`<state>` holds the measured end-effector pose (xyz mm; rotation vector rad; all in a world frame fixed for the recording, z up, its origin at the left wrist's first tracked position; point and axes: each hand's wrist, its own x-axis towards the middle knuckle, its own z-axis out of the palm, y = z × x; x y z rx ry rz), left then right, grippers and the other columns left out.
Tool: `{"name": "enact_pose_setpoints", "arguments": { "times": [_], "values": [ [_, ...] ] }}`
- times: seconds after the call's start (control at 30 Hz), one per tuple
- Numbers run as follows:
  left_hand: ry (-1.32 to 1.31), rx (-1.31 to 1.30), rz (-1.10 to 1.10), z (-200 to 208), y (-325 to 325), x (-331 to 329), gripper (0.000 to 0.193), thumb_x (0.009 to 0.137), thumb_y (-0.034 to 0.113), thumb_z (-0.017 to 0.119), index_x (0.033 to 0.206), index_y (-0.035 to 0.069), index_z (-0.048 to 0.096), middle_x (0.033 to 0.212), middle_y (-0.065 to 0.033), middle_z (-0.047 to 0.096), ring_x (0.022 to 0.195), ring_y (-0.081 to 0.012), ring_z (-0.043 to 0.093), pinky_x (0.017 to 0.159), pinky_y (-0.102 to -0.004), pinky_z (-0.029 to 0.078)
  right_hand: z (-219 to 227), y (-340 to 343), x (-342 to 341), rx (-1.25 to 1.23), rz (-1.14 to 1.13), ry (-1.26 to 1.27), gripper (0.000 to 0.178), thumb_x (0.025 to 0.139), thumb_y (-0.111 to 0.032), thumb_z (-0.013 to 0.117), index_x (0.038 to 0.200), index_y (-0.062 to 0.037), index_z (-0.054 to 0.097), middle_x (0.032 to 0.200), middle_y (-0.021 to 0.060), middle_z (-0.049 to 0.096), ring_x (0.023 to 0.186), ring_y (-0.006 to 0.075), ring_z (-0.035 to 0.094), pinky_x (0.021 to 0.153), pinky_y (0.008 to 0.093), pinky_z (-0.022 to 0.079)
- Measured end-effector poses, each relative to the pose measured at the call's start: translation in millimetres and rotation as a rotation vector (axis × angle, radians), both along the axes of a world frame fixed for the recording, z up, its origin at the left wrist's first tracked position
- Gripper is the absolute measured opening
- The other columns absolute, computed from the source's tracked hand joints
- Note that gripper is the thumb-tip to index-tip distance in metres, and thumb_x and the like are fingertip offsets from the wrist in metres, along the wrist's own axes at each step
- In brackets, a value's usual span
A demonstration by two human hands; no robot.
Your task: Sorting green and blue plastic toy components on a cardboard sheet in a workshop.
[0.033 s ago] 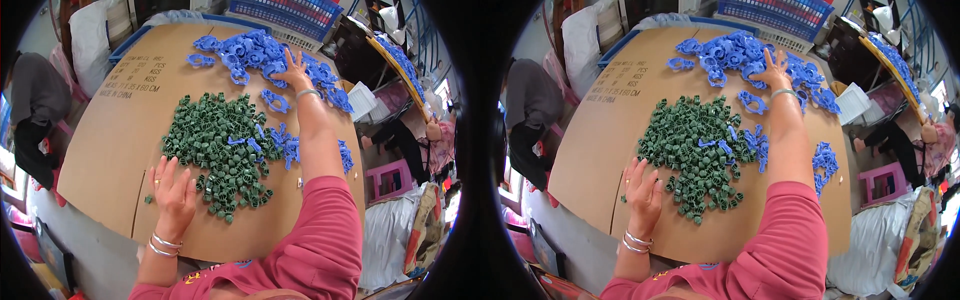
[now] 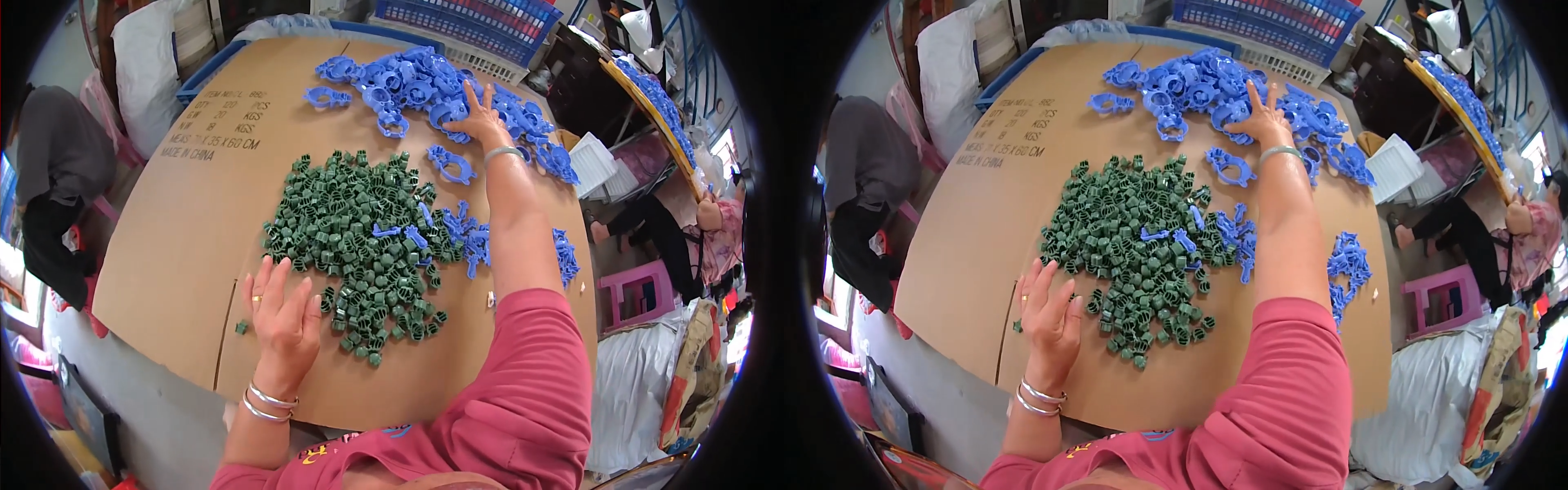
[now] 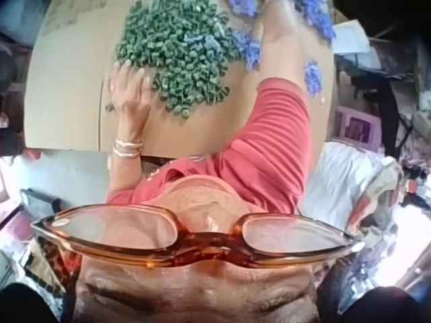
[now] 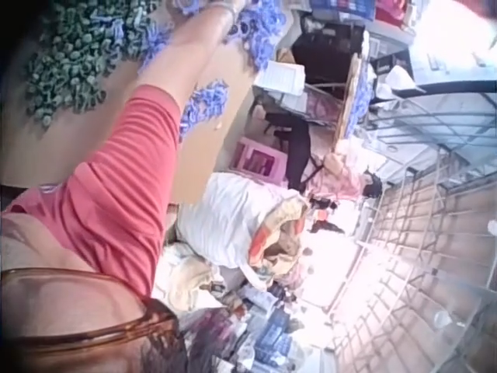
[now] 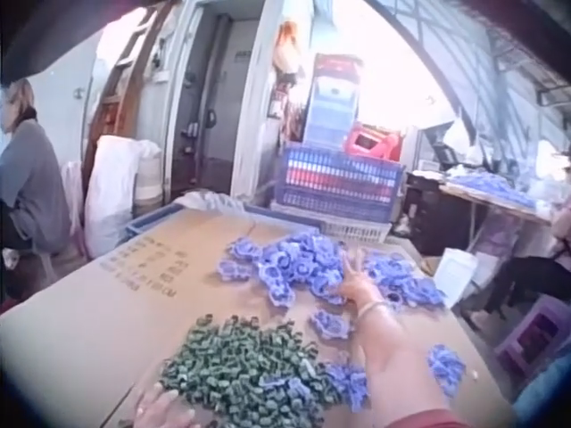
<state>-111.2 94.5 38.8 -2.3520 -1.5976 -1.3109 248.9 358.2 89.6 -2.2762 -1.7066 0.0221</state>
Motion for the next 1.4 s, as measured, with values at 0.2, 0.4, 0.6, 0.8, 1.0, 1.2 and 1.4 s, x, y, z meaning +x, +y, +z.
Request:
{"name": "enact_pose_setpoints", "arguments": {
  "times": [0.2, 0.4, 0.6, 0.8, 1.0, 1.2, 1.4],
  "values": [
    [-0.01, -0.028, -0.043, 0.5, 1.2, 2.5, 0.016, 0.072, 0.008, 0.06, 0.087, 0.002, 0.062, 0.114, -0.0164, 0.051, 0.113, -0.0348, 0.042, 0.098, -0.0446, 0.022, 5.2, 7.5, 12.9, -0.113, 0.014, -0.101, 0.081, 0.051, -0.042, 0.073, 0.124, -0.0351, 0.039, 0.136, 0.0071, 0.024, 0.118, 0.0386, 0.033, 0.093, 0.0466, 0.035],
    [-0.022, -0.047, -0.035, 0.2, -0.6, 2.6, 0.017, 0.073, 0.009, 0.059, 0.088, 0.002, 0.062, 0.114, -0.0161, 0.051, 0.113, -0.0337, 0.042, 0.099, -0.044, 0.022, -14.7, 5.1, 10.4, -0.04, 0.018, -0.048, 0.082, 0.05, -0.042, 0.073, 0.123, -0.0344, 0.038, 0.133, 0.0025, 0.03, 0.117, 0.0377, 0.033, 0.093, 0.048, 0.034],
    [-0.024, -0.055, -0.023, -0.8, -1.7, 2.6, 0.017, 0.073, 0.009, 0.058, 0.089, 0.002, 0.062, 0.114, -0.0163, 0.051, 0.114, -0.0328, 0.041, 0.1, -0.0435, 0.019, -7.7, -22.5, -5.9, -0.01, 0.027, -0.071, 0.074, 0.054, -0.037, 0.073, 0.121, -0.0329, 0.041, 0.127, -0.0018, 0.038, 0.115, 0.0338, 0.036, 0.088, 0.0487, 0.038],
    [-0.034, -0.024, 0.001, -5.9, 0.3, 1.1, 0.017, 0.073, 0.009, 0.059, 0.089, 0.003, 0.062, 0.113, -0.0169, 0.051, 0.114, -0.0326, 0.041, 0.099, -0.0442, 0.021, -10.8, -44.0, -13.4, 0.064, 0.006, -0.089, 0.072, 0.055, -0.036, 0.075, 0.119, -0.0307, 0.043, 0.126, -0.0025, 0.039, 0.113, 0.0309, 0.039, 0.086, 0.0479, 0.04],
    [-0.049, 0.009, 0.034, -13.8, 3.9, -3.3, 0.017, 0.073, 0.01, 0.059, 0.088, 0.004, 0.062, 0.113, -0.0158, 0.051, 0.113, -0.0326, 0.042, 0.097, -0.0458, 0.023, 6.0, -64.1, -6.1, 0.405, 0.173, 0.057, 0.07, 0.053, -0.035, 0.075, 0.116, -0.0259, 0.046, 0.121, 0.0014, 0.044, 0.109, 0.0301, 0.043, 0.087, 0.04, 0.041],
    [-0.06, -0.012, 0.089, -15.7, 11.3, -0.1, 0.017, 0.076, 0.012, 0.058, 0.09, 0.003, 0.062, 0.115, -0.017, 0.05, 0.113, -0.0329, 0.042, 0.097, -0.0452, 0.026, 47.5, -152.5, -7.7, 0.73, 0.468, 0.38, 0.066, 0.048, -0.024, 0.08, 0.107, -0.0115, 0.052, 0.109, 0.0096, 0.051, 0.104, 0.027, 0.047, 0.088, 0.0352, 0.038],
    [0.0, 0.016, 0.153, -28.7, 21.4, -19.7, 0.02, 0.077, 0.011, 0.055, 0.091, -0.001, 0.062, 0.109, -0.0186, 0.053, 0.103, -0.0315, 0.049, 0.09, -0.0431, 0.034, 84.9, -334.7, -19.3, 0.906, 0.578, 0.001, 0.058, 0.052, -0.017, 0.076, 0.105, -0.0103, 0.053, 0.107, 0.0108, 0.05, 0.102, 0.0296, 0.046, 0.089, 0.0384, 0.036]
  ]
}}
